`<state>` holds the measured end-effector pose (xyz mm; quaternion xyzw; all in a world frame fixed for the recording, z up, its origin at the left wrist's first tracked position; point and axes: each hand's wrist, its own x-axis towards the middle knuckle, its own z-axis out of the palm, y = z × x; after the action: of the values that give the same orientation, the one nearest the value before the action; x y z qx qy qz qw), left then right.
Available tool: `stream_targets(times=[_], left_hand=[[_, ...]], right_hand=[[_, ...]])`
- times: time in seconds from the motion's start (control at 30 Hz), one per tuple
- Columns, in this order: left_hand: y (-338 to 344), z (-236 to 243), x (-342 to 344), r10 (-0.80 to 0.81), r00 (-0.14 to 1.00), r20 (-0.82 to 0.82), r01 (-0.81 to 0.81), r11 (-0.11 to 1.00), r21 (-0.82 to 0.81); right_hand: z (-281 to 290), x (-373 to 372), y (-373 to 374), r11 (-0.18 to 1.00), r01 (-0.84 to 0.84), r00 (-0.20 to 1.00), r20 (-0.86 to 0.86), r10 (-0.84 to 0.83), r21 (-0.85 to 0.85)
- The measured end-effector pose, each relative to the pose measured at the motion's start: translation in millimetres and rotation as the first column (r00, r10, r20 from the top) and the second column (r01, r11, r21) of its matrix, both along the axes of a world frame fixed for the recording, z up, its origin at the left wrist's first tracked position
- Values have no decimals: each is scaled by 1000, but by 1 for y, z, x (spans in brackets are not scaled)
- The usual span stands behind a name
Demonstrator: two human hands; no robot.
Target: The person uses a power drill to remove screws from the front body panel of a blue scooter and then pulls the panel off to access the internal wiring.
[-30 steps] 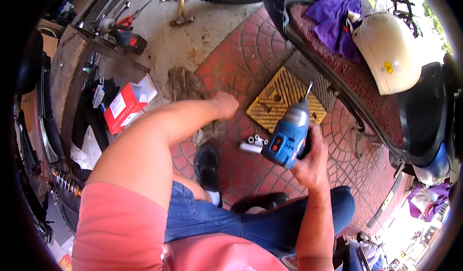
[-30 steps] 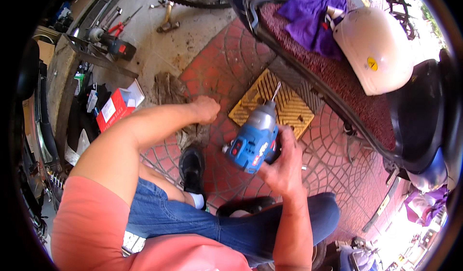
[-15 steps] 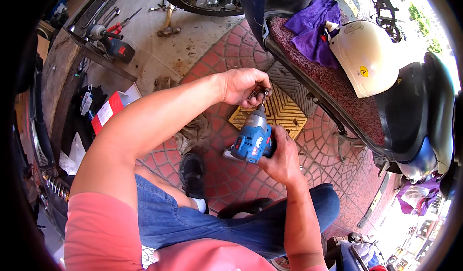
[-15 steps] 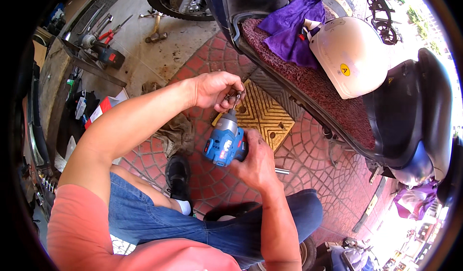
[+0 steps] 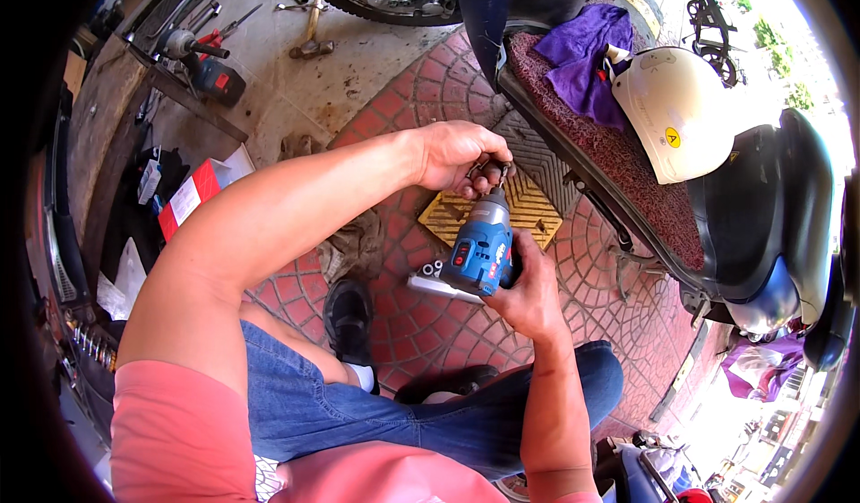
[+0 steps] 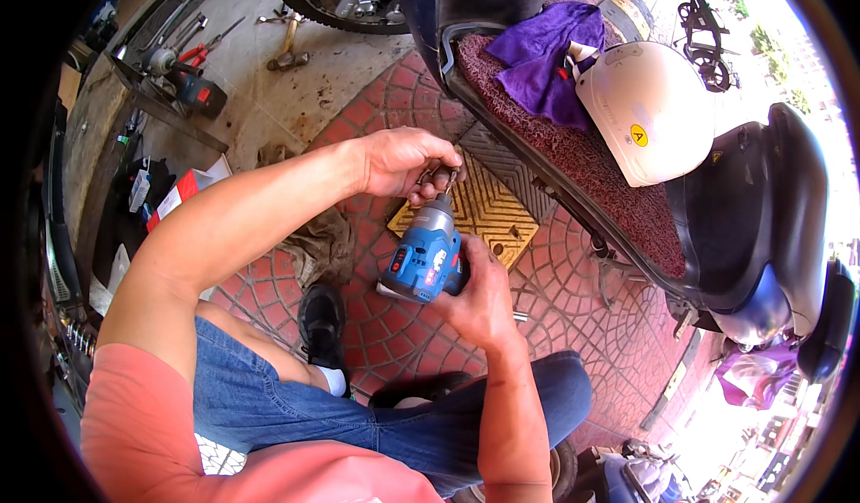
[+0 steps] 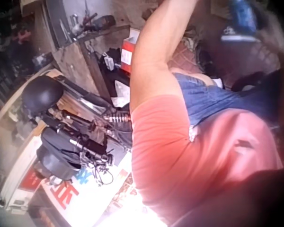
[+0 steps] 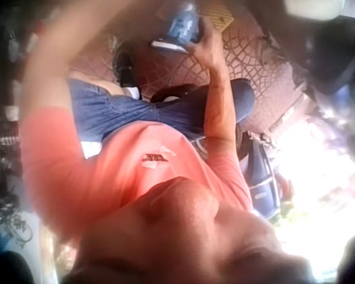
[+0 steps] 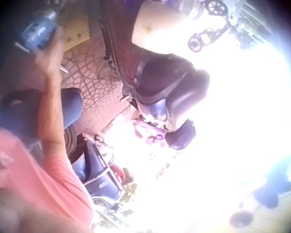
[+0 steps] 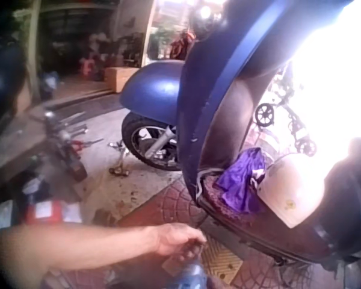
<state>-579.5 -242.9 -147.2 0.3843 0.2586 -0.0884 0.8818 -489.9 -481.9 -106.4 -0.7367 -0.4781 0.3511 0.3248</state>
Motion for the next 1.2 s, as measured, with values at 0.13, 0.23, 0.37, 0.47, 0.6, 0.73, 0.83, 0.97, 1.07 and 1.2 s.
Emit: stream_targets(times=[0.13,0.23,0.37,0.47,0.6,0.73,0.83,0.97,1.07,1.2], left_hand=[[-2,2,-2,21,999,24,-20,1000,-10],[-3,4,0,27,999,34,-26,999,-29],[-9,9,2,61,996,65,-59,998,-37],[-12,0,7,116,989,90,-117,993,4],[-7,-6,6,127,990,68,-129,991,24],[7,6,4,126,990,-70,-115,984,138],[42,-9,5,474,868,-151,-354,802,482],[94,16,-12,638,768,-60,-556,710,433],[113,28,-13,487,873,3,-442,790,425],[123,31,-10,208,971,115,-235,912,336]], right_hand=[[-3,-1,1,1000,16,1000,-18,-16,25],[-5,-3,2,998,38,999,-33,-37,41],[-8,-8,7,996,38,999,-26,-36,77],[-7,-13,12,998,43,999,9,-43,49],[-8,-16,20,998,70,991,119,-68,-9],[-23,-8,27,994,107,938,333,-99,-6],[-27,-16,36,991,109,931,342,-131,81],[-35,-21,39,990,141,935,327,-139,17],[-37,-27,37,994,109,944,314,-99,-13],[-42,-39,34,996,59,943,331,-31,-74]])
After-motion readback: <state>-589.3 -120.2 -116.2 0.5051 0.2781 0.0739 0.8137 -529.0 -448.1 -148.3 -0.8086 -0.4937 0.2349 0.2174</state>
